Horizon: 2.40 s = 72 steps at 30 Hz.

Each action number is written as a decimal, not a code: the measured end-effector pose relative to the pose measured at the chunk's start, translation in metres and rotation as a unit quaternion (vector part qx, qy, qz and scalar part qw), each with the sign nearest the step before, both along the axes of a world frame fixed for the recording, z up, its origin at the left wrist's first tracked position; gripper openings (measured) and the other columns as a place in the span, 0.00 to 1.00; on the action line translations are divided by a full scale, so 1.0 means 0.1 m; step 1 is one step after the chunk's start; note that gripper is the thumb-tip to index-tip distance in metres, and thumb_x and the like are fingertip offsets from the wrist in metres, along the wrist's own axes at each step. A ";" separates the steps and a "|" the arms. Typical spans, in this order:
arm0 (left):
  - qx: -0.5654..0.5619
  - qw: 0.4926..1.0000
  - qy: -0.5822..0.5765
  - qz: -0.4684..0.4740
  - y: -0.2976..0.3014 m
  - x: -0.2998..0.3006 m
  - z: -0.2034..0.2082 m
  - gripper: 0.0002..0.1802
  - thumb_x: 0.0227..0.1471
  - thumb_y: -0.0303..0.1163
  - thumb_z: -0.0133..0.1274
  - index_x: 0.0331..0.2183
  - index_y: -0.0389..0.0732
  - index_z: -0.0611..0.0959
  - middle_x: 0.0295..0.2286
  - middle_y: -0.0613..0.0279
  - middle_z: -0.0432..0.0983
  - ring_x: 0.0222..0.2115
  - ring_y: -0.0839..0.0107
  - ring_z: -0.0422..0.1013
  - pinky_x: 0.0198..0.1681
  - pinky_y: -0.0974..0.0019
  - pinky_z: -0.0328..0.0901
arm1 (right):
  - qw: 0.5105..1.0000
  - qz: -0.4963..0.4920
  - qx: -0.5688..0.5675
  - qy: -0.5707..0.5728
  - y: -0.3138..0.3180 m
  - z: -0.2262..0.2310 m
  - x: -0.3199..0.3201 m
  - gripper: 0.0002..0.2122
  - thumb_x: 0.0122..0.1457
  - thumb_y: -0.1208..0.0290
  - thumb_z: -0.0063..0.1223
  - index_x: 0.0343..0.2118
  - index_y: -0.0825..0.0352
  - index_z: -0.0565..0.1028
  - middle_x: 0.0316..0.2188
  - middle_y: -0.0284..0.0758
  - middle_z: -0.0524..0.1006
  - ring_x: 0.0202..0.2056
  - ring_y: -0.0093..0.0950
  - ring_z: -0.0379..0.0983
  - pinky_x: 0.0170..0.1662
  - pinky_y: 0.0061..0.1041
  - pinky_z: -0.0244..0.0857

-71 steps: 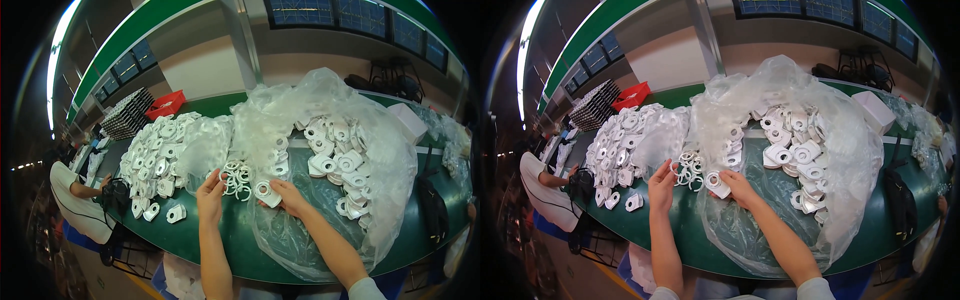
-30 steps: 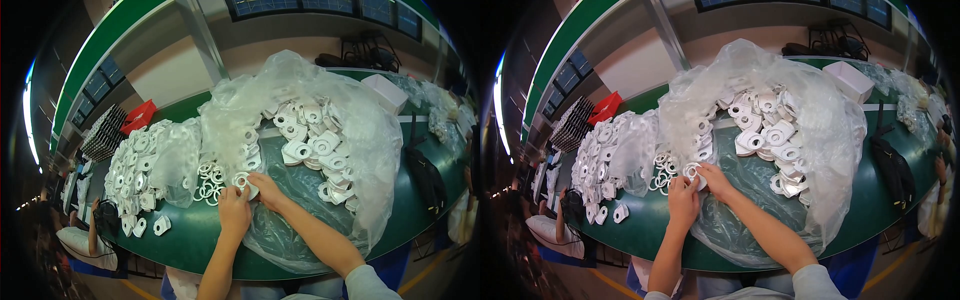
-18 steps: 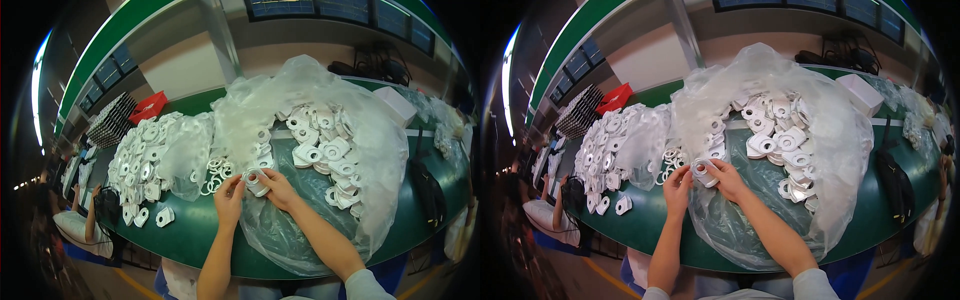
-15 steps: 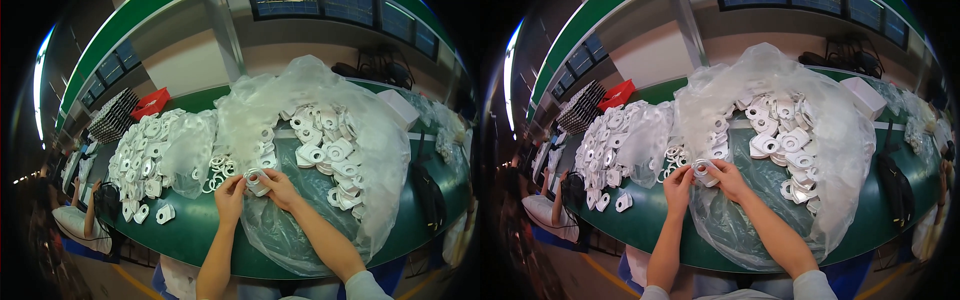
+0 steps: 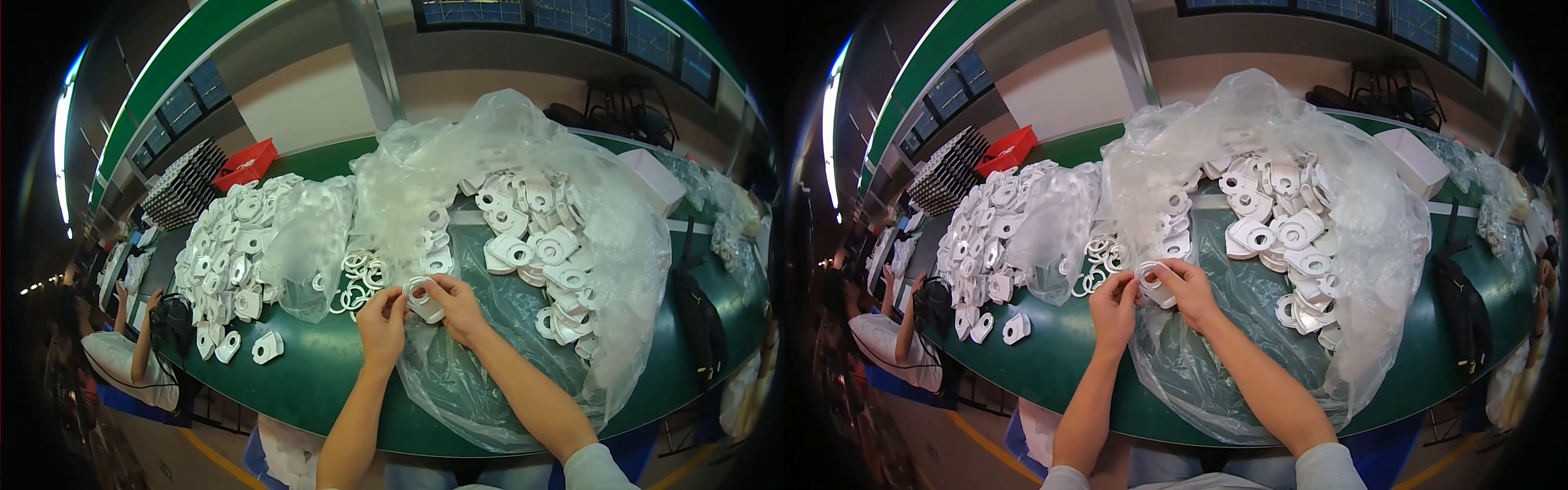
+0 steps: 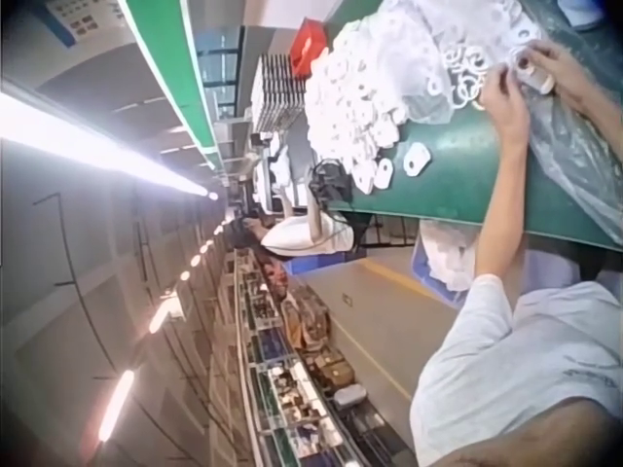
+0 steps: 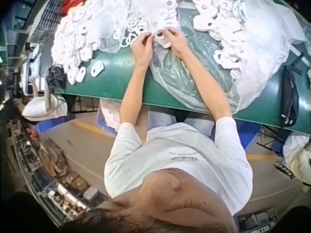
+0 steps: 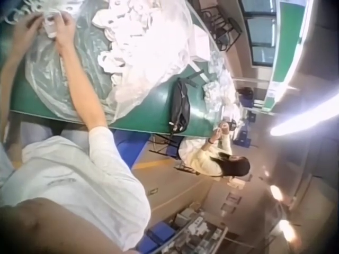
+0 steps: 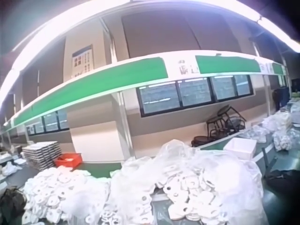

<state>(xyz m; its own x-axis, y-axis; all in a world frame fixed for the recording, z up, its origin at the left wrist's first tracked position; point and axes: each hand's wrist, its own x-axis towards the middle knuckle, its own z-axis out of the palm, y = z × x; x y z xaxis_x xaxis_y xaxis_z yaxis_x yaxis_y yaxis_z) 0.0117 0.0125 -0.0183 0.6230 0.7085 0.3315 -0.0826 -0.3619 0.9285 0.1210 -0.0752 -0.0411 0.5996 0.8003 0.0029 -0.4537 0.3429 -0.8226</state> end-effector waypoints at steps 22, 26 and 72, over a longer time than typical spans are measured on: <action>0.170 0.985 -0.009 -0.013 0.05 -0.07 0.19 0.07 0.43 0.21 0.55 0.30 0.33 0.81 0.22 0.58 0.73 0.22 0.71 0.70 0.27 0.73 0.63 | 0.987 0.024 -0.032 -0.155 -0.01 0.05 -0.03 0.07 0.55 0.71 0.49 0.30 0.70 0.76 0.24 0.28 0.74 0.27 0.15 0.67 0.32 0.15 0.61; 0.229 0.973 -0.013 -0.003 0.08 -0.07 0.18 0.07 0.41 0.22 0.56 0.29 0.34 0.81 0.21 0.57 0.74 0.21 0.68 0.70 0.26 0.71 0.63 | 0.986 0.047 -0.037 -0.157 -0.02 0.05 -0.02 0.08 0.56 0.71 0.49 0.31 0.70 0.76 0.25 0.28 0.75 0.28 0.15 0.67 0.33 0.15 0.61; 0.143 0.953 -0.017 0.267 2.36 -1.49 1.33 0.11 0.49 0.30 0.52 0.34 0.33 0.78 0.17 0.65 0.73 0.21 0.77 0.70 0.20 0.76 0.62 | 0.997 0.073 -0.015 -0.017 0.07 0.04 -0.01 0.16 0.62 0.63 0.35 0.34 0.73 0.70 0.27 0.39 0.73 0.31 0.31 0.73 0.36 0.30 0.69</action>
